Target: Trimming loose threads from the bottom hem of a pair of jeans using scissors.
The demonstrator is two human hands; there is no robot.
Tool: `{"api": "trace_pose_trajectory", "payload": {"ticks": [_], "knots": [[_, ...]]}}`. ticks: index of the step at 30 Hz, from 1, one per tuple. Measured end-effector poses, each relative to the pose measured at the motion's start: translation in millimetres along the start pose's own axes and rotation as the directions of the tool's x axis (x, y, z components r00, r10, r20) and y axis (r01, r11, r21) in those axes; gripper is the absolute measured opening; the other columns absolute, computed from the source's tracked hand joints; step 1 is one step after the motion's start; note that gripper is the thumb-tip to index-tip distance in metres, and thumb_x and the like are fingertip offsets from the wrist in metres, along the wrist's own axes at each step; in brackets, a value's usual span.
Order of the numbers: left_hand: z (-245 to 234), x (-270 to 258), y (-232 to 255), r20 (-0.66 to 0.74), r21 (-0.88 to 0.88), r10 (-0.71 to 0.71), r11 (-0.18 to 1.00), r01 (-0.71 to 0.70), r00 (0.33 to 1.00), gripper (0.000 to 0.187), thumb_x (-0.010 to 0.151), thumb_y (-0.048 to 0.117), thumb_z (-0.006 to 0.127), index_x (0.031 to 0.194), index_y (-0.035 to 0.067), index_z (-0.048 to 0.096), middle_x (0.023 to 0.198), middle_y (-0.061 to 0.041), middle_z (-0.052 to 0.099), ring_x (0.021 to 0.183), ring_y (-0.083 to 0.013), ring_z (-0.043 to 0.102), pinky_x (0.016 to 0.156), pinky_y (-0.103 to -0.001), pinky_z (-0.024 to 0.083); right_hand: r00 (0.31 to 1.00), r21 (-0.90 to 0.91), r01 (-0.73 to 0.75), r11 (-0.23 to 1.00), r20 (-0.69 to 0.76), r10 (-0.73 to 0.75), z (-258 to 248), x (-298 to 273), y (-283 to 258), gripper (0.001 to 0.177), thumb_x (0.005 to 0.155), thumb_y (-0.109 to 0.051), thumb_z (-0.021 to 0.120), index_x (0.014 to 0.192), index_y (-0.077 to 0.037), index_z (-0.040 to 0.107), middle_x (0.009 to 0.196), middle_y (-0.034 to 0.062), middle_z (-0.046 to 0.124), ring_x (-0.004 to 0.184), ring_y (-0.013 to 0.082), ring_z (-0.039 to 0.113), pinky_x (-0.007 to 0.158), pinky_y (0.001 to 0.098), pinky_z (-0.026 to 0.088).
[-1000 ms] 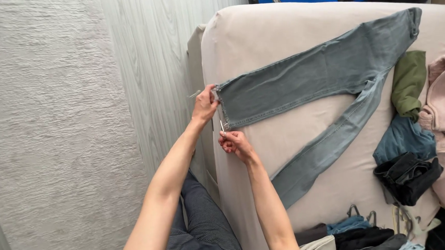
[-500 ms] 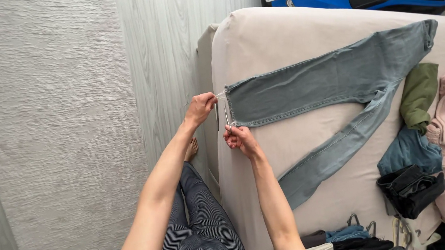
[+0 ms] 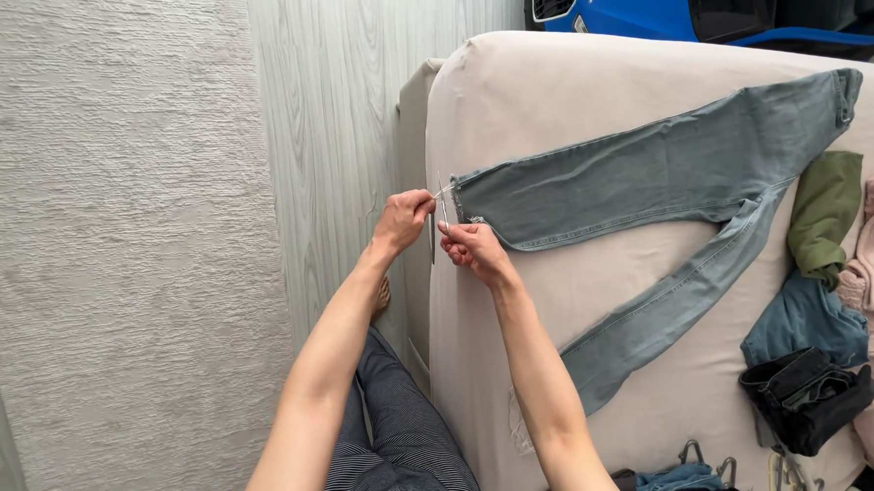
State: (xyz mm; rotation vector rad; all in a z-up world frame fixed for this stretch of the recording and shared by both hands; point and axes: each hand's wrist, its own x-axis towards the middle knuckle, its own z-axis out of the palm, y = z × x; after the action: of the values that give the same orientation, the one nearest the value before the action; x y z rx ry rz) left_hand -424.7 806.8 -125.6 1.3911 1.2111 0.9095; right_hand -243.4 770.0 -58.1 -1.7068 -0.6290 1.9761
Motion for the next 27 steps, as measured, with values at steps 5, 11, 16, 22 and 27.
{"api": "trace_pose_trajectory", "payload": {"ticks": [5, 11, 16, 22, 27], "knots": [[3, 3, -2, -0.004, 0.025, 0.007, 1.0, -0.007, 1.0, 0.015, 0.094, 0.01, 0.061, 0.089, 0.0, 0.071, 0.084, -0.016, 0.072, 0.076, -0.0319, 0.07, 0.07, -0.04, 0.054, 0.999, -0.042, 0.042, 0.998, 0.011, -0.041, -7, 4, 3, 0.033, 0.093, -0.03, 0.079, 0.077, -0.004, 0.067, 0.066, -0.0019, 0.058, 0.049, 0.0012, 0.045, 0.044, 0.0175, 0.034], [1, 1, -3, 0.008, 0.035, -0.008, 0.999, 0.008, 1.0, 0.017, 0.093, 0.01, 0.059, 0.088, 0.0, 0.071, 0.083, -0.015, 0.073, 0.076, -0.0309, 0.071, 0.07, -0.04, 0.054, 1.0, 0.085, 0.0, 0.996, 0.014, -0.001, -2, 1, -8, 0.037, 0.093, -0.036, 0.074, 0.077, -0.004, 0.066, 0.067, 0.0025, 0.06, 0.05, 0.0063, 0.052, 0.046, 0.0203, 0.039], [-1, 0, 1, 0.003, 0.044, -0.004, 0.999, 0.004, 1.0, 0.016, 0.093, 0.01, 0.059, 0.087, 0.0, 0.071, 0.084, -0.015, 0.073, 0.077, -0.0313, 0.071, 0.071, -0.04, 0.054, 0.999, 0.119, 0.006, 0.993, 0.051, -0.012, -4, 10, -8, 0.04, 0.094, -0.038, 0.073, 0.076, -0.003, 0.065, 0.066, 0.0034, 0.059, 0.048, 0.0067, 0.051, 0.044, 0.0198, 0.039], [-1, 0, -1, -0.012, 0.03, 0.004, 1.0, -0.004, 1.0, 0.017, 0.094, 0.01, 0.059, 0.088, 0.0, 0.071, 0.085, -0.014, 0.073, 0.078, -0.0307, 0.071, 0.072, -0.039, 0.055, 1.0, 0.133, -0.018, 0.991, 0.028, 0.014, -3, 14, -9, 0.038, 0.094, -0.037, 0.073, 0.076, -0.004, 0.064, 0.067, 0.0041, 0.059, 0.049, 0.0072, 0.051, 0.045, 0.0203, 0.04], [-3, 0, 3, -0.016, 0.021, -0.027, 0.999, 0.028, 1.0, 0.017, 0.095, 0.011, 0.059, 0.09, 0.0, 0.07, 0.084, -0.015, 0.073, 0.077, -0.0301, 0.07, 0.071, -0.039, 0.054, 1.0, 0.106, -0.018, 0.994, 0.01, 0.017, -6, 20, -6, 0.036, 0.094, -0.035, 0.076, 0.077, -0.005, 0.066, 0.07, 0.0026, 0.062, 0.048, 0.0027, 0.047, 0.045, 0.0178, 0.037]]}}
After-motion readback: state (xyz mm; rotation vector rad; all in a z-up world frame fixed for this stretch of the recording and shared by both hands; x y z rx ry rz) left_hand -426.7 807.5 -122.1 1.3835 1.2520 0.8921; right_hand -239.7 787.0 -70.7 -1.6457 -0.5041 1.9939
